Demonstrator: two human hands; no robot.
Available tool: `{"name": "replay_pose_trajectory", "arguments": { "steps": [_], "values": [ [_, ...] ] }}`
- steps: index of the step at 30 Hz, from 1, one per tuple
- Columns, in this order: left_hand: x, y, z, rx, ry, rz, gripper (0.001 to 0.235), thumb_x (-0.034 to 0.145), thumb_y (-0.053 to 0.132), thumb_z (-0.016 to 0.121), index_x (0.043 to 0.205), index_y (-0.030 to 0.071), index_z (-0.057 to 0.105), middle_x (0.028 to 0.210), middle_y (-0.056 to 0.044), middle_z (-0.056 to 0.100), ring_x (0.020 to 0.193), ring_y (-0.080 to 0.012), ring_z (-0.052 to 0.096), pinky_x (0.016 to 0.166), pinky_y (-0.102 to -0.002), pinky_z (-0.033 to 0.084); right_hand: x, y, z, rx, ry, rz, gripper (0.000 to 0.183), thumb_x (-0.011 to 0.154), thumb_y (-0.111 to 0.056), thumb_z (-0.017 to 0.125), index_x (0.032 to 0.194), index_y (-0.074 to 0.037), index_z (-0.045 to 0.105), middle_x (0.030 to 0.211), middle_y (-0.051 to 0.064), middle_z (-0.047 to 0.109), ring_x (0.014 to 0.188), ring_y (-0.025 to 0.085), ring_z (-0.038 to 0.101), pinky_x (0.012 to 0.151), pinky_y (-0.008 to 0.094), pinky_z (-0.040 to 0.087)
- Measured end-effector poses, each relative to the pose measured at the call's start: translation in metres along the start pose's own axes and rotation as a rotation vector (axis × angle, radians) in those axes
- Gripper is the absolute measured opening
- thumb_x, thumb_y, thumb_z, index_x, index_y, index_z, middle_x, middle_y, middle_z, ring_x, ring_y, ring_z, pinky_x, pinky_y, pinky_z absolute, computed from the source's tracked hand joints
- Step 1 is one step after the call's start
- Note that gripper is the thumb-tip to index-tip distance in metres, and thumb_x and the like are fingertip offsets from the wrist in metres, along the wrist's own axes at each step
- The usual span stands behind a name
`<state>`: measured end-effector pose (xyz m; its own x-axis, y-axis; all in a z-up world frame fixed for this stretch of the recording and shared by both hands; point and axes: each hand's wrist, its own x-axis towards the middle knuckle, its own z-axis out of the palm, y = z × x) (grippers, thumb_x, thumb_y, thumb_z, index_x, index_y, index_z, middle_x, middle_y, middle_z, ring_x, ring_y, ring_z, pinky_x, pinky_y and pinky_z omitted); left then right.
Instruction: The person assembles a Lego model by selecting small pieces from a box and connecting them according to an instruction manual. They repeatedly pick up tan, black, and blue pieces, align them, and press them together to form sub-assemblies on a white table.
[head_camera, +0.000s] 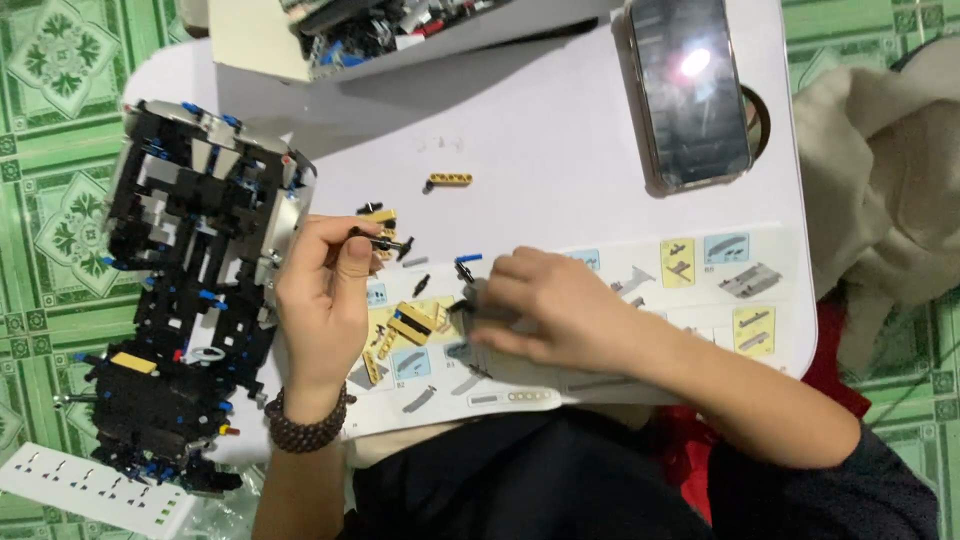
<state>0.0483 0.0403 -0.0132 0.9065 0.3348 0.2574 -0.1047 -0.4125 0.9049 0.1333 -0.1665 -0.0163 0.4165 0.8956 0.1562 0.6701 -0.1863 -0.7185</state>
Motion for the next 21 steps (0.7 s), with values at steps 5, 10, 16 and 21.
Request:
{"name": "replay_pose_trajectory", "arguments": {
  "steps": [5, 10, 16, 21],
  "values": [
    [-0.007, -0.025, 0.007, -0.004, 0.037, 0.147, 0.02, 0.101, 0.014, 0.048, 0.098, 0.0, 0.062, 0.082, -0.009, 0.058, 0.068, -0.0185, 0.059, 0.065, -0.028, 0.05, -0.006, 0.009, 0.013, -0.32, -0.066, -0.068, 0.022, 0.075, -0.024, 0.077, 0.082, -0.006, 0.067, 0.072, 0.009, 0.063, 0.069, 0.023, 0.063, 0.061, 0.03, 0.052],
    [-0.007, -0.015, 0.012, -0.009, -0.028, 0.169, 0.016, 0.098, 0.011, 0.052, 0.1, 0.0, 0.065, 0.083, -0.011, 0.066, 0.071, -0.0227, 0.067, 0.064, -0.03, 0.053, -0.001, 0.004, 0.012, -0.297, -0.138, -0.046, 0.009, 0.078, -0.013, 0.073, 0.079, -0.006, 0.068, 0.072, 0.008, 0.063, 0.073, 0.024, 0.064, 0.064, 0.03, 0.052],
    [-0.006, -0.004, 0.011, -0.26, -0.179, -0.029, 0.016, 0.096, 0.011, 0.053, 0.099, 0.0, 0.066, 0.087, -0.013, 0.072, 0.076, -0.022, 0.073, 0.065, -0.03, 0.059, 0.003, -0.007, 0.001, 0.093, 0.049, 0.095, 0.008, 0.079, -0.004, 0.069, 0.088, -0.005, 0.069, 0.076, 0.01, 0.068, 0.071, 0.025, 0.069, 0.061, 0.032, 0.056],
    [-0.007, -0.004, 0.013, -0.354, -0.256, -0.109, 0.019, 0.096, 0.011, 0.051, 0.102, -0.001, 0.066, 0.087, -0.016, 0.072, 0.072, -0.0215, 0.072, 0.062, -0.033, 0.061, 0.005, -0.012, -0.004, 0.279, 0.12, 0.16, 0.007, 0.082, -0.005, 0.067, 0.09, -0.005, 0.067, 0.076, 0.011, 0.07, 0.068, 0.024, 0.071, 0.058, 0.032, 0.059]
  ]
}}
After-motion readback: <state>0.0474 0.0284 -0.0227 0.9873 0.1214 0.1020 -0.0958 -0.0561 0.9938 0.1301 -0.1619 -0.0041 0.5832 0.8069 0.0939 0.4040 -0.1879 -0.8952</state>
